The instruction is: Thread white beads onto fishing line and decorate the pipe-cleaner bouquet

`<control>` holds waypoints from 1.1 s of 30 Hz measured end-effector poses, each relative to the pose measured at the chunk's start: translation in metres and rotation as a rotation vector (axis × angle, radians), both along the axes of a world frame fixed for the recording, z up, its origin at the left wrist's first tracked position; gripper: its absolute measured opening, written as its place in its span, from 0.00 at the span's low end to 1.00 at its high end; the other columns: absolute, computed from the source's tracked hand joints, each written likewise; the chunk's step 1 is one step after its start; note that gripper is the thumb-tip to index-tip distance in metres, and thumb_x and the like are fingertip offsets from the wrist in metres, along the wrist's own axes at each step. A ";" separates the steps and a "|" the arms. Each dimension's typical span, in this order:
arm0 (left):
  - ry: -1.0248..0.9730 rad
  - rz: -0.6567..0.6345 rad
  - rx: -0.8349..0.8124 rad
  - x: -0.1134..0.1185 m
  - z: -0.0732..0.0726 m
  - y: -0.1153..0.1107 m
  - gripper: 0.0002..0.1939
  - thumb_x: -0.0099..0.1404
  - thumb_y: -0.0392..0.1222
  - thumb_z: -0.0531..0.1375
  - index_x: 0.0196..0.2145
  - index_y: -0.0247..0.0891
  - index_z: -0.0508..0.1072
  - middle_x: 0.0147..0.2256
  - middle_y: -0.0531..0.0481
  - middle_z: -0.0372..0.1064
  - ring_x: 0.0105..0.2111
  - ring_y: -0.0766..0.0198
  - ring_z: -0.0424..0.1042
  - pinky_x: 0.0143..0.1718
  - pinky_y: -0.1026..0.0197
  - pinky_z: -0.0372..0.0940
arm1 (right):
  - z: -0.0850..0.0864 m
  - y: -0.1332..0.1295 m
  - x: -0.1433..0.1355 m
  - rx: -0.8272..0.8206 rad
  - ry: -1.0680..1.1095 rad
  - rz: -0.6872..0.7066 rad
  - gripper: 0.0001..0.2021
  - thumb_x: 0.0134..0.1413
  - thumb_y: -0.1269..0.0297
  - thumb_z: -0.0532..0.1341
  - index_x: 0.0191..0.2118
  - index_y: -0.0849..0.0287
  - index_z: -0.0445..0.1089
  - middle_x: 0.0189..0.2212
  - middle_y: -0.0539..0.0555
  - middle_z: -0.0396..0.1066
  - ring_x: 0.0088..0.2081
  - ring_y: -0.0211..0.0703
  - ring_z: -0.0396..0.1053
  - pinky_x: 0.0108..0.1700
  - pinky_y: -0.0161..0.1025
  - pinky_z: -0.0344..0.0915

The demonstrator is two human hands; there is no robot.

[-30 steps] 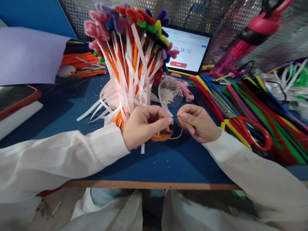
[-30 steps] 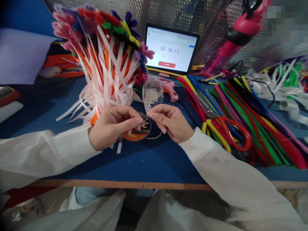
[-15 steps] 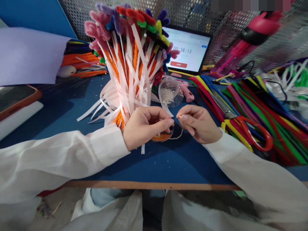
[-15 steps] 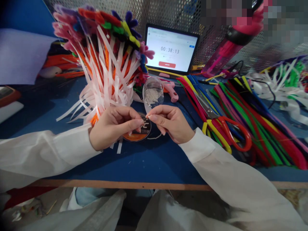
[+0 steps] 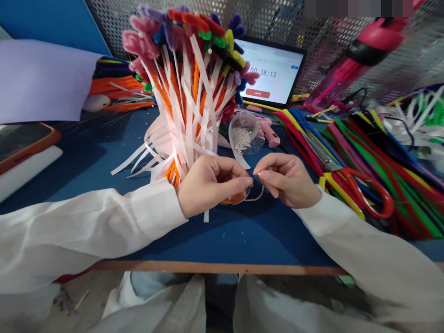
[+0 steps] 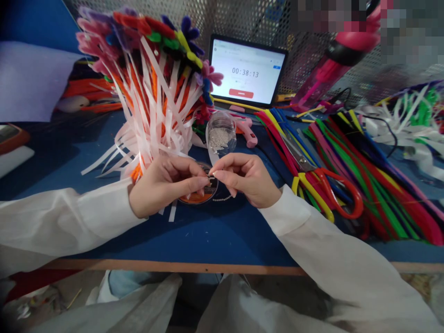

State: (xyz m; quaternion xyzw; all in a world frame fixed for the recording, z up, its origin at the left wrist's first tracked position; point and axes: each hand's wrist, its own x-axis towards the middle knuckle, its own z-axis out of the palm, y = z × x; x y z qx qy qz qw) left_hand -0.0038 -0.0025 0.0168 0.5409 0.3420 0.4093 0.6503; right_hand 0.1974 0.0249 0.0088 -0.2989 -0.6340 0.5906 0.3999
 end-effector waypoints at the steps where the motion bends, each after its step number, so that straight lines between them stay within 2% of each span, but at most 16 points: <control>1: 0.001 0.000 -0.003 0.000 0.000 0.000 0.08 0.55 0.36 0.70 0.26 0.31 0.75 0.20 0.54 0.73 0.18 0.75 0.67 0.18 0.74 0.61 | 0.001 0.000 0.000 0.004 -0.009 0.003 0.03 0.53 0.65 0.69 0.32 0.57 0.78 0.13 0.42 0.64 0.12 0.26 0.56 0.15 0.28 0.47; 10: 0.033 0.039 0.042 0.000 -0.005 0.000 0.10 0.52 0.41 0.73 0.28 0.32 0.79 0.22 0.50 0.75 0.19 0.73 0.67 0.18 0.72 0.63 | -0.001 0.000 0.002 0.109 -0.085 -0.027 0.02 0.54 0.65 0.69 0.33 0.56 0.79 0.15 0.44 0.67 0.13 0.28 0.58 0.15 0.29 0.51; 14: 0.062 0.063 0.059 0.000 -0.005 0.001 0.11 0.52 0.43 0.73 0.29 0.32 0.81 0.24 0.48 0.77 0.18 0.73 0.67 0.18 0.72 0.63 | -0.001 -0.003 0.003 0.210 -0.133 -0.102 0.03 0.52 0.64 0.70 0.33 0.55 0.79 0.17 0.46 0.71 0.14 0.30 0.60 0.15 0.31 0.52; 20: 0.081 0.081 0.063 0.000 -0.004 0.001 0.12 0.53 0.44 0.72 0.30 0.32 0.82 0.24 0.48 0.78 0.17 0.73 0.67 0.17 0.72 0.63 | 0.004 -0.012 -0.001 0.345 -0.160 -0.190 0.03 0.52 0.66 0.70 0.34 0.50 0.81 0.17 0.46 0.71 0.15 0.33 0.61 0.17 0.37 0.54; 28: -0.015 0.040 0.065 0.001 -0.005 0.002 0.16 0.51 0.42 0.74 0.36 0.31 0.81 0.27 0.48 0.78 0.23 0.71 0.71 0.23 0.71 0.66 | 0.000 -0.011 0.003 0.277 -0.138 -0.260 0.01 0.54 0.63 0.69 0.33 0.50 0.80 0.13 0.45 0.65 0.13 0.33 0.55 0.16 0.38 0.53; 33: -0.023 0.049 0.085 0.001 -0.003 0.001 0.15 0.52 0.45 0.73 0.34 0.31 0.81 0.26 0.48 0.77 0.20 0.73 0.68 0.20 0.72 0.63 | 0.002 -0.009 0.002 0.287 -0.105 -0.235 0.02 0.55 0.65 0.69 0.33 0.50 0.80 0.14 0.43 0.66 0.13 0.31 0.55 0.17 0.36 0.52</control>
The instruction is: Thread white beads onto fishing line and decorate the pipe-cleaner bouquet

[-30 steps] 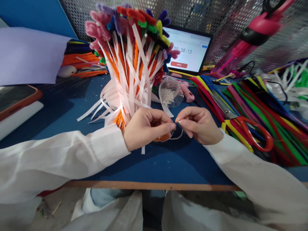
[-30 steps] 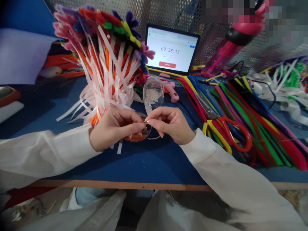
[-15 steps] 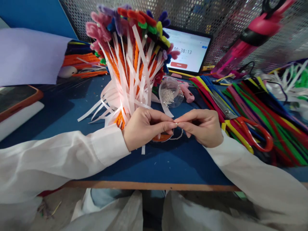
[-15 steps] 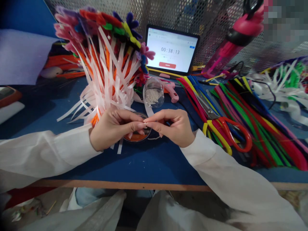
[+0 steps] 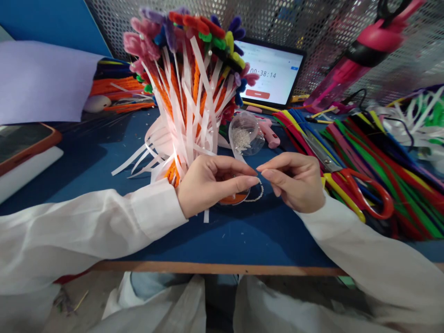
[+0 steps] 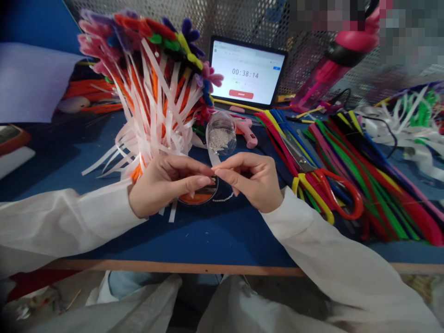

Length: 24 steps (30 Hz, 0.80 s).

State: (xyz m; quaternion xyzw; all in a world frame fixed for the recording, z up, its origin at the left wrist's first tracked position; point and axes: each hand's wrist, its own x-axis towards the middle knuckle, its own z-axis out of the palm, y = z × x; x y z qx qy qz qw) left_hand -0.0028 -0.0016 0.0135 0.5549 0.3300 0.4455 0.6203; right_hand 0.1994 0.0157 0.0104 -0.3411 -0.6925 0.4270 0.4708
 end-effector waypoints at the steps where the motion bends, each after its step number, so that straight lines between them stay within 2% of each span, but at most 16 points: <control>1: 0.011 0.007 0.005 0.000 0.000 0.000 0.15 0.53 0.45 0.73 0.33 0.31 0.81 0.26 0.48 0.77 0.19 0.74 0.68 0.19 0.72 0.63 | 0.001 -0.001 -0.001 0.000 -0.017 0.002 0.01 0.54 0.65 0.69 0.33 0.50 0.80 0.14 0.43 0.66 0.13 0.31 0.55 0.17 0.36 0.52; 7: 0.080 0.023 -0.024 -0.001 -0.001 0.000 0.13 0.54 0.45 0.72 0.32 0.32 0.80 0.27 0.48 0.79 0.18 0.73 0.68 0.18 0.72 0.64 | 0.005 -0.002 -0.003 0.003 -0.102 0.018 0.04 0.52 0.61 0.70 0.32 0.53 0.79 0.15 0.45 0.68 0.14 0.32 0.59 0.16 0.35 0.51; 11: 0.054 -0.004 0.012 -0.001 -0.001 0.000 0.10 0.55 0.42 0.71 0.30 0.32 0.79 0.26 0.48 0.78 0.20 0.73 0.70 0.21 0.72 0.66 | 0.000 0.013 0.003 0.017 -0.132 -0.029 0.10 0.57 0.55 0.66 0.36 0.55 0.79 0.16 0.45 0.68 0.14 0.32 0.58 0.18 0.35 0.54; 13: 0.041 -0.017 0.030 0.000 -0.001 0.000 0.09 0.54 0.41 0.72 0.29 0.32 0.79 0.26 0.48 0.78 0.21 0.72 0.71 0.22 0.72 0.66 | -0.005 0.026 0.006 0.107 -0.285 -0.147 0.12 0.59 0.54 0.64 0.38 0.56 0.79 0.16 0.47 0.68 0.17 0.34 0.62 0.23 0.36 0.57; 15: 0.040 -0.013 0.032 0.000 -0.002 0.000 0.09 0.54 0.41 0.72 0.28 0.32 0.80 0.25 0.48 0.77 0.22 0.72 0.71 0.22 0.71 0.66 | -0.010 0.040 0.007 0.292 -0.563 -0.249 0.12 0.56 0.55 0.65 0.38 0.57 0.81 0.16 0.48 0.69 0.20 0.37 0.65 0.28 0.38 0.59; 17: 0.041 -0.001 0.028 0.000 -0.002 0.000 0.10 0.53 0.42 0.72 0.28 0.32 0.79 0.25 0.48 0.77 0.22 0.70 0.72 0.22 0.70 0.66 | -0.015 0.050 0.007 0.437 -0.843 -0.326 0.12 0.57 0.56 0.64 0.39 0.57 0.82 0.21 0.52 0.74 0.26 0.42 0.70 0.31 0.39 0.57; 20: 0.032 -0.003 0.027 0.000 -0.003 0.000 0.11 0.52 0.42 0.73 0.28 0.32 0.79 0.25 0.47 0.77 0.23 0.69 0.73 0.23 0.69 0.67 | -0.019 0.056 0.003 0.491 -1.063 -0.357 0.14 0.61 0.57 0.60 0.42 0.54 0.82 0.30 0.56 0.80 0.32 0.46 0.74 0.31 0.39 0.54; 24: 0.017 -0.003 0.022 0.000 -0.003 0.001 0.12 0.52 0.43 0.73 0.28 0.32 0.79 0.25 0.46 0.77 0.24 0.68 0.72 0.24 0.68 0.67 | -0.020 0.056 -0.001 0.498 -1.147 -0.348 0.16 0.63 0.57 0.57 0.43 0.54 0.81 0.33 0.56 0.81 0.33 0.46 0.74 0.31 0.39 0.51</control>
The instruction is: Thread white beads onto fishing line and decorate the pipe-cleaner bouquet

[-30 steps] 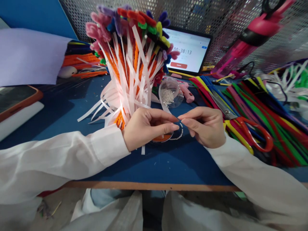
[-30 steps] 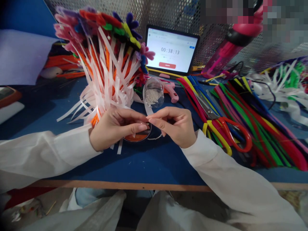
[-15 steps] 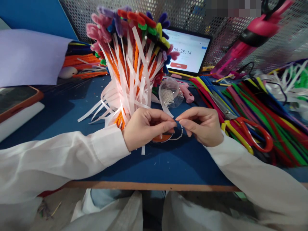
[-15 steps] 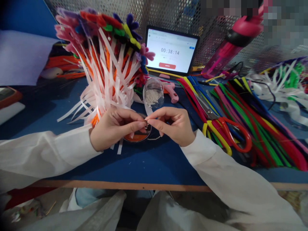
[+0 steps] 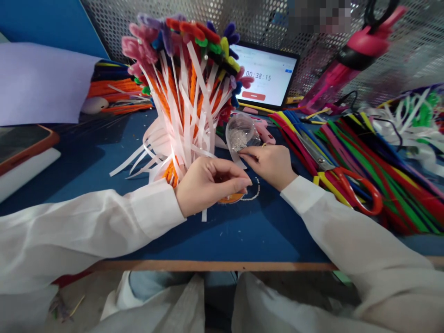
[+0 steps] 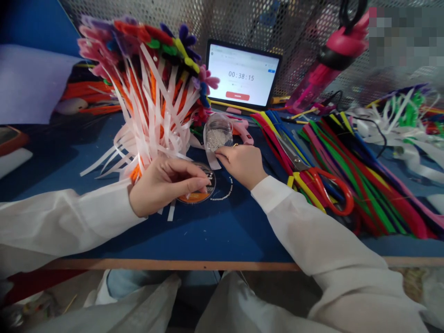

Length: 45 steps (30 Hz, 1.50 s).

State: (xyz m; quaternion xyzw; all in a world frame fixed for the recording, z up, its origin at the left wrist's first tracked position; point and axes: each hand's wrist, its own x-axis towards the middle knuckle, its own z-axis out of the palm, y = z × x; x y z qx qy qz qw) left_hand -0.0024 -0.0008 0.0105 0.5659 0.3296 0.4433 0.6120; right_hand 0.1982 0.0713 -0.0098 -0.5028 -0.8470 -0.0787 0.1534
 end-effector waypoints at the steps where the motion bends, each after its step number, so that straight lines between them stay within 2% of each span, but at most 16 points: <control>1: -0.001 0.000 -0.001 0.000 0.000 0.000 0.12 0.51 0.43 0.73 0.27 0.31 0.79 0.25 0.46 0.77 0.23 0.68 0.72 0.24 0.68 0.67 | 0.000 0.000 0.000 -0.001 -0.012 -0.003 0.16 0.63 0.56 0.57 0.42 0.54 0.81 0.33 0.56 0.81 0.33 0.46 0.73 0.30 0.39 0.50; 7: -0.010 -0.012 -0.009 0.000 0.001 0.000 0.13 0.51 0.43 0.73 0.27 0.31 0.79 0.24 0.46 0.76 0.22 0.70 0.70 0.23 0.68 0.65 | -0.001 0.000 -0.002 0.016 -0.051 -0.029 0.16 0.63 0.56 0.56 0.42 0.53 0.81 0.31 0.57 0.80 0.32 0.47 0.74 0.29 0.39 0.45; 11: -0.007 -0.013 -0.009 0.000 0.001 0.000 0.14 0.50 0.45 0.74 0.27 0.31 0.79 0.24 0.46 0.76 0.22 0.69 0.69 0.23 0.67 0.65 | -0.003 0.001 -0.002 0.034 -0.026 -0.011 0.15 0.62 0.56 0.57 0.41 0.55 0.81 0.29 0.57 0.79 0.31 0.47 0.73 0.29 0.39 0.46; 14: -0.013 -0.014 -0.008 0.000 0.001 0.000 0.13 0.51 0.43 0.74 0.26 0.30 0.78 0.24 0.47 0.76 0.21 0.71 0.68 0.22 0.68 0.63 | -0.003 0.000 -0.001 0.062 0.091 0.030 0.14 0.60 0.58 0.59 0.38 0.57 0.81 0.24 0.55 0.76 0.29 0.44 0.72 0.30 0.39 0.51; 16: -0.015 -0.010 -0.014 0.000 0.001 -0.001 0.13 0.51 0.42 0.74 0.27 0.30 0.78 0.24 0.47 0.76 0.21 0.72 0.68 0.21 0.69 0.63 | 0.000 -0.004 -0.001 0.030 0.291 0.082 0.12 0.58 0.59 0.61 0.36 0.58 0.80 0.20 0.52 0.72 0.26 0.41 0.69 0.31 0.38 0.54; 18: -0.015 -0.002 -0.021 0.000 0.002 -0.001 0.12 0.52 0.42 0.73 0.28 0.30 0.79 0.24 0.48 0.76 0.20 0.73 0.68 0.21 0.70 0.63 | 0.004 -0.011 -0.002 -0.131 0.599 0.131 0.10 0.55 0.59 0.64 0.35 0.59 0.79 0.16 0.48 0.67 0.21 0.36 0.63 0.28 0.37 0.56; 19: -0.016 0.004 -0.025 0.000 0.002 -0.001 0.11 0.52 0.41 0.73 0.28 0.30 0.79 0.24 0.49 0.76 0.20 0.73 0.68 0.21 0.71 0.62 | 0.007 -0.015 -0.003 -0.268 0.774 0.146 0.10 0.53 0.58 0.66 0.35 0.59 0.78 0.15 0.46 0.66 0.19 0.34 0.60 0.26 0.36 0.54; 22: -0.028 0.020 -0.022 -0.001 0.002 0.000 0.10 0.54 0.40 0.72 0.28 0.31 0.78 0.23 0.50 0.75 0.19 0.75 0.66 0.20 0.73 0.61 | 0.015 -0.028 -0.007 -0.626 1.242 0.147 0.09 0.48 0.59 0.69 0.31 0.58 0.74 0.13 0.42 0.62 0.14 0.29 0.51 0.20 0.33 0.47; 25: -0.032 0.047 -0.004 -0.001 0.000 0.001 0.07 0.58 0.38 0.69 0.28 0.31 0.76 0.24 0.52 0.75 0.18 0.77 0.64 0.20 0.74 0.60 | 0.021 -0.039 -0.011 -0.836 1.452 0.158 0.08 0.47 0.61 0.69 0.29 0.58 0.72 0.10 0.39 0.55 0.13 0.26 0.45 0.19 0.32 0.43; 28: -0.028 0.056 0.001 -0.001 -0.002 0.001 0.07 0.61 0.37 0.65 0.28 0.32 0.76 0.24 0.53 0.74 0.18 0.78 0.63 0.20 0.75 0.59 | 0.025 -0.045 -0.013 -0.944 1.503 0.196 0.09 0.47 0.60 0.70 0.28 0.58 0.72 0.07 0.38 0.52 0.13 0.26 0.44 0.19 0.31 0.42; 33: -0.034 0.065 -0.010 -0.001 -0.003 0.001 0.07 0.61 0.38 0.65 0.28 0.32 0.75 0.24 0.53 0.73 0.18 0.77 0.63 0.19 0.74 0.59 | 0.025 -0.048 -0.012 -1.037 1.511 0.266 0.11 0.47 0.58 0.72 0.28 0.58 0.74 0.07 0.39 0.53 0.13 0.26 0.44 0.19 0.31 0.42; 40: -0.060 0.056 -0.024 -0.002 -0.002 0.000 0.08 0.58 0.40 0.68 0.27 0.33 0.74 0.22 0.54 0.72 0.17 0.77 0.62 0.18 0.73 0.58 | 0.017 -0.044 -0.008 -1.016 1.453 0.284 0.11 0.47 0.56 0.72 0.29 0.57 0.75 0.08 0.39 0.55 0.12 0.26 0.46 0.19 0.33 0.38; 45: -0.063 0.070 -0.020 -0.002 -0.002 -0.001 0.10 0.56 0.42 0.70 0.26 0.33 0.75 0.22 0.53 0.73 0.17 0.76 0.62 0.19 0.73 0.59 | 0.015 -0.044 -0.008 -0.960 1.444 0.262 0.12 0.46 0.56 0.72 0.29 0.58 0.74 0.11 0.39 0.58 0.13 0.25 0.48 0.19 0.34 0.39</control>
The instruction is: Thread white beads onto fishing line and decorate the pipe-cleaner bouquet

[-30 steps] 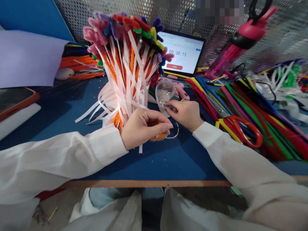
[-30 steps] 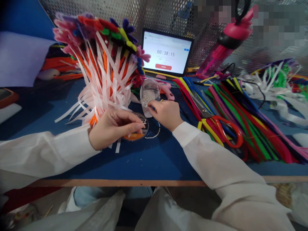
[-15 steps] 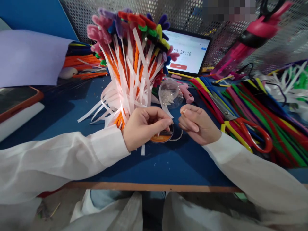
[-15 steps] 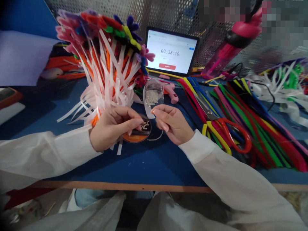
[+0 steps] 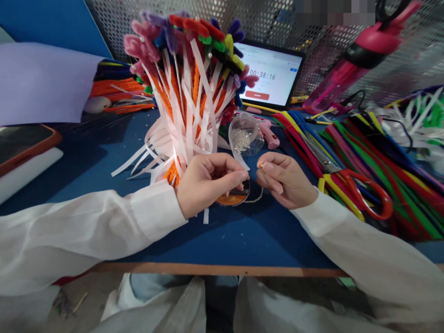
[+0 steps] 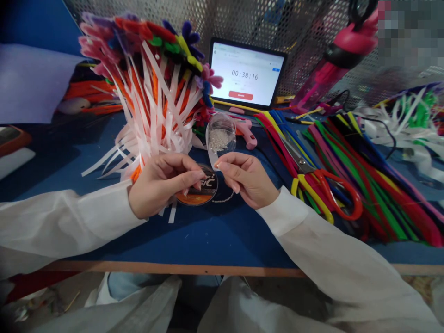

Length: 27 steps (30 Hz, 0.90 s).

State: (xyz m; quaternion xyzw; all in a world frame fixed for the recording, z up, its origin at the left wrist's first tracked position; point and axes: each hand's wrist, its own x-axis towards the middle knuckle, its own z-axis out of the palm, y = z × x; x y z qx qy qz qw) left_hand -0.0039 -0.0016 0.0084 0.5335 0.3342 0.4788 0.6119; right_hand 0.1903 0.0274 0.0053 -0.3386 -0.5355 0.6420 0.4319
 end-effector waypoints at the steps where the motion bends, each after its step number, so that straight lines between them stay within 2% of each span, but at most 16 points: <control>1: -0.003 0.001 0.001 0.000 0.000 0.000 0.10 0.56 0.42 0.70 0.26 0.33 0.75 0.22 0.53 0.73 0.17 0.77 0.62 0.19 0.73 0.59 | 0.000 0.000 0.000 0.008 -0.003 -0.008 0.12 0.46 0.56 0.73 0.29 0.58 0.74 0.11 0.39 0.58 0.13 0.25 0.49 0.19 0.34 0.39; 11: -0.003 0.013 0.019 0.001 0.000 0.001 0.11 0.55 0.42 0.70 0.25 0.34 0.73 0.21 0.54 0.72 0.17 0.76 0.62 0.18 0.72 0.58 | -0.001 -0.001 0.000 0.047 0.016 -0.032 0.10 0.45 0.59 0.73 0.28 0.58 0.76 0.12 0.39 0.57 0.12 0.25 0.50 0.19 0.34 0.42; 27: 0.015 0.001 -0.012 0.000 0.002 0.001 0.11 0.53 0.40 0.71 0.25 0.34 0.73 0.21 0.54 0.72 0.18 0.76 0.63 0.20 0.72 0.60 | 0.000 -0.002 -0.002 0.092 -0.013 -0.031 0.10 0.46 0.58 0.73 0.28 0.58 0.76 0.11 0.40 0.60 0.11 0.25 0.51 0.18 0.33 0.42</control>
